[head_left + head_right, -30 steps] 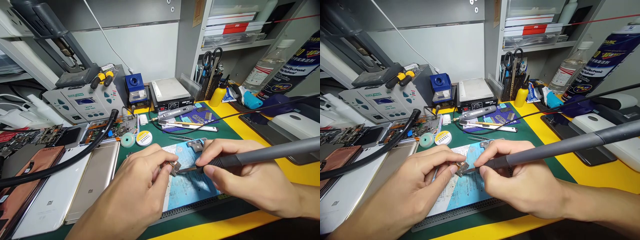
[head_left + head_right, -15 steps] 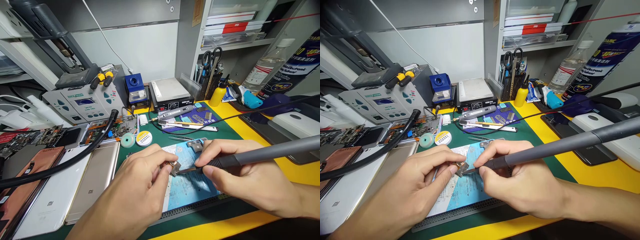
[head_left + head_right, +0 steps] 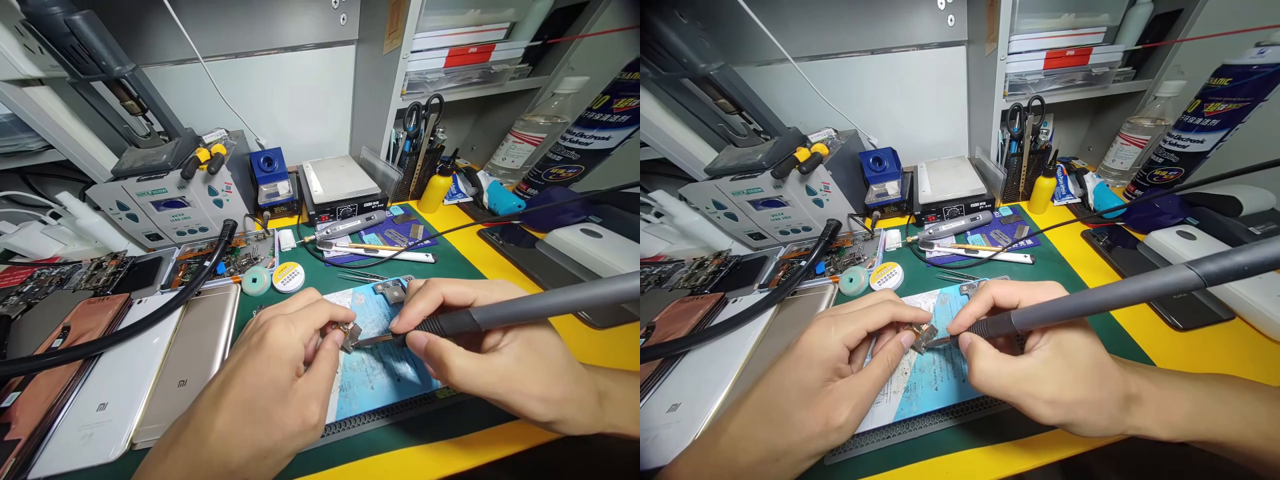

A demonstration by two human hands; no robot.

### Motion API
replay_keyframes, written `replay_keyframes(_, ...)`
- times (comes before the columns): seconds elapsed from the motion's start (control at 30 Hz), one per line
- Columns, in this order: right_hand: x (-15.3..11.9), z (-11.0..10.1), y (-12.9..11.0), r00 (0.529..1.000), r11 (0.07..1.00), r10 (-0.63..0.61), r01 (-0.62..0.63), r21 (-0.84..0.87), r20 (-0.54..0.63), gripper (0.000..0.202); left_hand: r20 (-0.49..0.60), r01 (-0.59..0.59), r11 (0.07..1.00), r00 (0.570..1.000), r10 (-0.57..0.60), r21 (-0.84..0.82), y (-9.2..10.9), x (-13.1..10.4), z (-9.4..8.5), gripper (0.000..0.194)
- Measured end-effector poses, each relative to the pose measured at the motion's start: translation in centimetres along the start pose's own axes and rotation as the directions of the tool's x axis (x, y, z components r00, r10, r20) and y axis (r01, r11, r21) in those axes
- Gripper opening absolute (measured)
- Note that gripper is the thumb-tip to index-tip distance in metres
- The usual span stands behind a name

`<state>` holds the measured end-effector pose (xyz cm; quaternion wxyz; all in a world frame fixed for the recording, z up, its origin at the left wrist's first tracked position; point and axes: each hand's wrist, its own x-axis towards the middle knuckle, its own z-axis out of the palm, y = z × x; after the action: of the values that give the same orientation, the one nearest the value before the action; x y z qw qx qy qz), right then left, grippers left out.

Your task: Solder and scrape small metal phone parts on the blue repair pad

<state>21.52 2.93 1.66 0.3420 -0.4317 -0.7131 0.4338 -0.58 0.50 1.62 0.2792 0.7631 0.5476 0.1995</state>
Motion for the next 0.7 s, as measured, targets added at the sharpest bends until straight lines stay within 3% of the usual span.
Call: replay_keyframes(0.7, 0.18, -0.12, 0.25, 0.998, 0.998, -0.052, 0.052, -0.019, 0.023, 0.014, -0.008, -0.01, 1.0, 1.0, 0.01, 0.018, 0.01, -0.01, 0.12, 0.021)
